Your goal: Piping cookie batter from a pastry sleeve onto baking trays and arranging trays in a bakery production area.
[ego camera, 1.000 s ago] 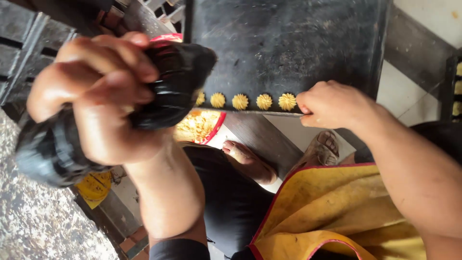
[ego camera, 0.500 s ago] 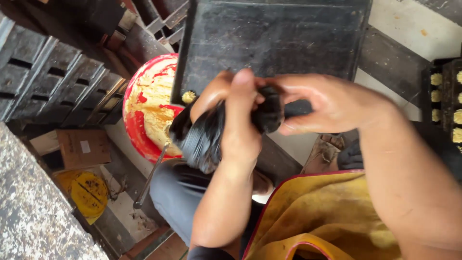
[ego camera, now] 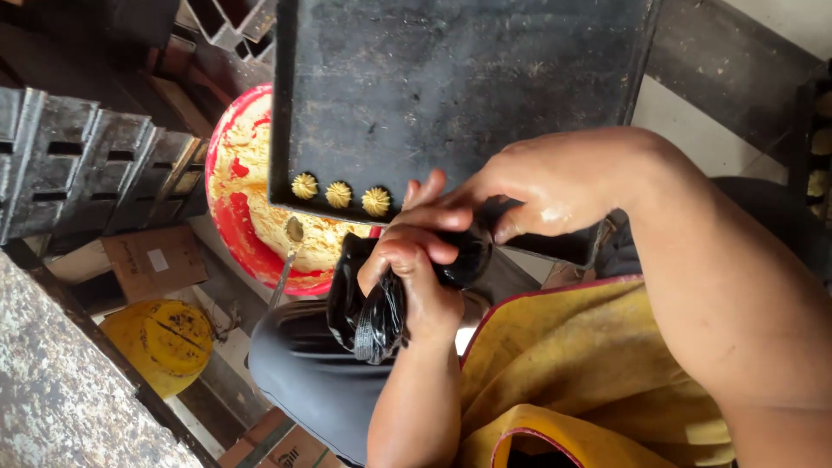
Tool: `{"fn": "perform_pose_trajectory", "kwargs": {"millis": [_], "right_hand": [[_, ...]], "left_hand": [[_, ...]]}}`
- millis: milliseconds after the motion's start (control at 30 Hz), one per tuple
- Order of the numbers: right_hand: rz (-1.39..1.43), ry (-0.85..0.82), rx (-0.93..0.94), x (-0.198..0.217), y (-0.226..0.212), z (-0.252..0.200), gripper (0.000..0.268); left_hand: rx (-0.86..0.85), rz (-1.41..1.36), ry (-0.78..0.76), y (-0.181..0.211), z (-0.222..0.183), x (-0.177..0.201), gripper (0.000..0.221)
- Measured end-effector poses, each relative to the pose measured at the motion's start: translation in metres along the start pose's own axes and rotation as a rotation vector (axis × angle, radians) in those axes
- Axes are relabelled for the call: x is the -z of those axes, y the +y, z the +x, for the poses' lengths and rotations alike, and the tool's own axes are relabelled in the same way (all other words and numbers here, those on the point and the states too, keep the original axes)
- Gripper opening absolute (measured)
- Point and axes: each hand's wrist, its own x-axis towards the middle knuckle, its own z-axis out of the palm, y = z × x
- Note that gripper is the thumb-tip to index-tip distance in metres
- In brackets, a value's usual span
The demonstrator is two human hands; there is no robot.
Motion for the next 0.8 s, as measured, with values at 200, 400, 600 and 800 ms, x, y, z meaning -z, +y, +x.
{"fn": "perform_pose_trajectory", "kwargs": {"millis": [200,400,600,800], "right_hand": [[-0.208,-0.176,-0.231,0.013,0.011,0.014,0.038],[-0.267,-0.224,-0.334,0.018,0.014,0.018,0.029],[-0.285,-0.252,-0.398,0.019,0.013,0.02,0.032],[-0.307,-0.258,-0.432,0.018,0.014,0.018,0.034]], "left_hand": [[0.0,0.165,0.128,-0.006,-0.008,-0.015,0.045],[-0.008,0.124,0.177,-0.014,-0.01,-0.026,0.037],[0.048,0.049,0.26,-0.029,-0.014,-0.025,0.031],[0.06,-0.007,0.142,-0.026,-0.009,-0.017,0.032]]}}
